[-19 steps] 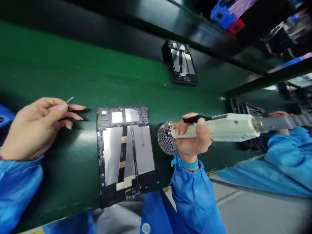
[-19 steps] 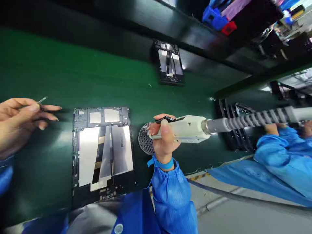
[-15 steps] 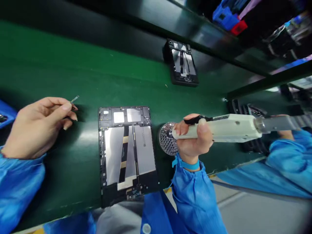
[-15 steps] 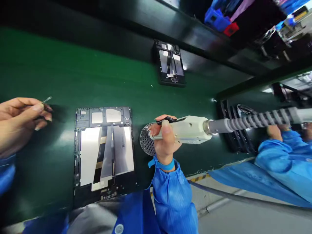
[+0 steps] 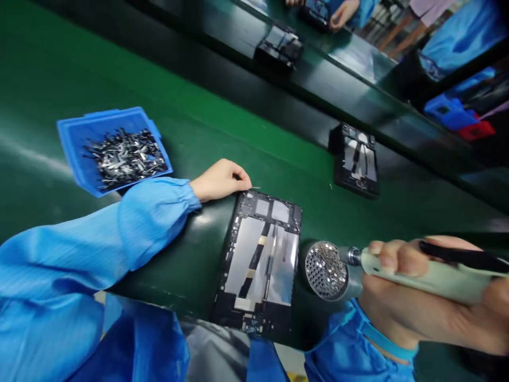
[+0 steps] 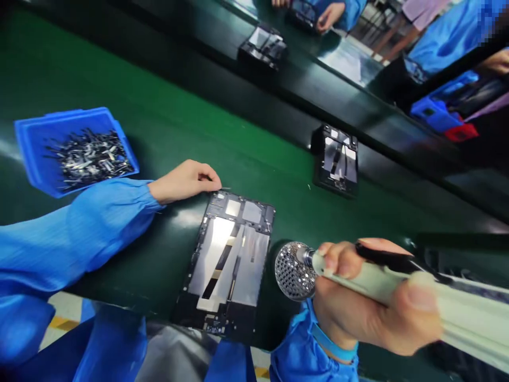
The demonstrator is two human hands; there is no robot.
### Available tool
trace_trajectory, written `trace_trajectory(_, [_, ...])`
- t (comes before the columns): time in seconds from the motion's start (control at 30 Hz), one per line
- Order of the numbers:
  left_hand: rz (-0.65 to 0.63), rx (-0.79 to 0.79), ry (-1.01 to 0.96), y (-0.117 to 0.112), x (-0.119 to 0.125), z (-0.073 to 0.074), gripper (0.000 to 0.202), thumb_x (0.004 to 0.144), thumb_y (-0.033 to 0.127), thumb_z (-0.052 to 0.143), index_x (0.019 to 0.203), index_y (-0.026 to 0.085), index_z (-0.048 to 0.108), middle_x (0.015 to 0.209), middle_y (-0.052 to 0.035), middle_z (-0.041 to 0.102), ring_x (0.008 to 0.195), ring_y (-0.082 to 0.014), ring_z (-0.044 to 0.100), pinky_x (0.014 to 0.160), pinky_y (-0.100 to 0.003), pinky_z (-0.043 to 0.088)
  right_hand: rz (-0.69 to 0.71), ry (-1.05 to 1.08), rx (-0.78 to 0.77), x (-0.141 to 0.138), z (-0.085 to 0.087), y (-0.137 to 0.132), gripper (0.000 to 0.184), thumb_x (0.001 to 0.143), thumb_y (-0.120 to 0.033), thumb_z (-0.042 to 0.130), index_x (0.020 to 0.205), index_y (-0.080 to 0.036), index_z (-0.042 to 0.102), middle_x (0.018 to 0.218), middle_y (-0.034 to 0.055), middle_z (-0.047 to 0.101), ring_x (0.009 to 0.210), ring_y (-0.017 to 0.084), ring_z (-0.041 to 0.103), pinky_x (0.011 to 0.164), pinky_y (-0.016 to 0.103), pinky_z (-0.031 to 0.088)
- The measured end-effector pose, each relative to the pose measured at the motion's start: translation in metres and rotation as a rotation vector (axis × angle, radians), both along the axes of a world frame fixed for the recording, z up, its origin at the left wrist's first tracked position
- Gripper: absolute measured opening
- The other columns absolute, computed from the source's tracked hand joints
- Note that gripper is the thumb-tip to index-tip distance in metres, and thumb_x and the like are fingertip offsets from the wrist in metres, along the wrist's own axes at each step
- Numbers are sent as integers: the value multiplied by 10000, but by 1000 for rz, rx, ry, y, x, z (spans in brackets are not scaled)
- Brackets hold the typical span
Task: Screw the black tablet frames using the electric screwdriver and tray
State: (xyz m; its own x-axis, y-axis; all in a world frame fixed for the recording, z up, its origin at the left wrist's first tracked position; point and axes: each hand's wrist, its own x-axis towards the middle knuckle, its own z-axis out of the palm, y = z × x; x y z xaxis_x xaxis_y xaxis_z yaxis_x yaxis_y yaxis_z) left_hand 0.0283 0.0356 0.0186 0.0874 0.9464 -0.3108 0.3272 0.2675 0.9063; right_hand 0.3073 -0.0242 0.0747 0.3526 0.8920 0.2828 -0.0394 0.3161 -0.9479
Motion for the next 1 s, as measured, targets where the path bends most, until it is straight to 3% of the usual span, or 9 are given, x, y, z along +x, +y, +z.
trace_trajectory(0.17, [-36,17,10,0,-4,-10,103,753,45,669,719,93,753,657,1,690,592,-83,579,704,-187,461,228,32,-24,-59,4,17,328,739,-499,602,778,-178,657,428,-59,444,381,118,419,431,272,393])
trace_trajectory(0.43, [-22,99,-63,-2,-1,-32,77,791,65,683,760,90,749,592,24,648,476,-53,540,509,-149,419,352,43,16,-124,4,44,337,738,-517,612,734,-180,622,382,-78,419,329,96,392,401,239,387])
trace_trajectory(0.57, [-31,54,-163,-1,-1,-40,90,807,59,662,763,88,735,608,16,660,512,-82,621,529,-148,481,367,68,10,-149,-3,53,325,724,-517,604,712,-192,597,376,-88,405,317,91,392,399,242,386])
trace_trajectory(0.73, [-33,69,-177,-1,-2,-43,91,810,62,664,774,90,742,665,-4,697,576,-92,659,573,-140,509,338,71,-2,-167,-13,58,291,700,-477,599,684,-187,605,368,-88,406,313,81,390,400,239,388])
trace_trajectory(1.0, [-25,94,-136,-7,2,-40,78,821,79,660,757,95,699,650,2,687,573,-107,666,617,-171,526,363,43,-15,-170,-24,59,268,713,-471,597,685,-206,616,372,-77,409,317,88,386,404,264,375])
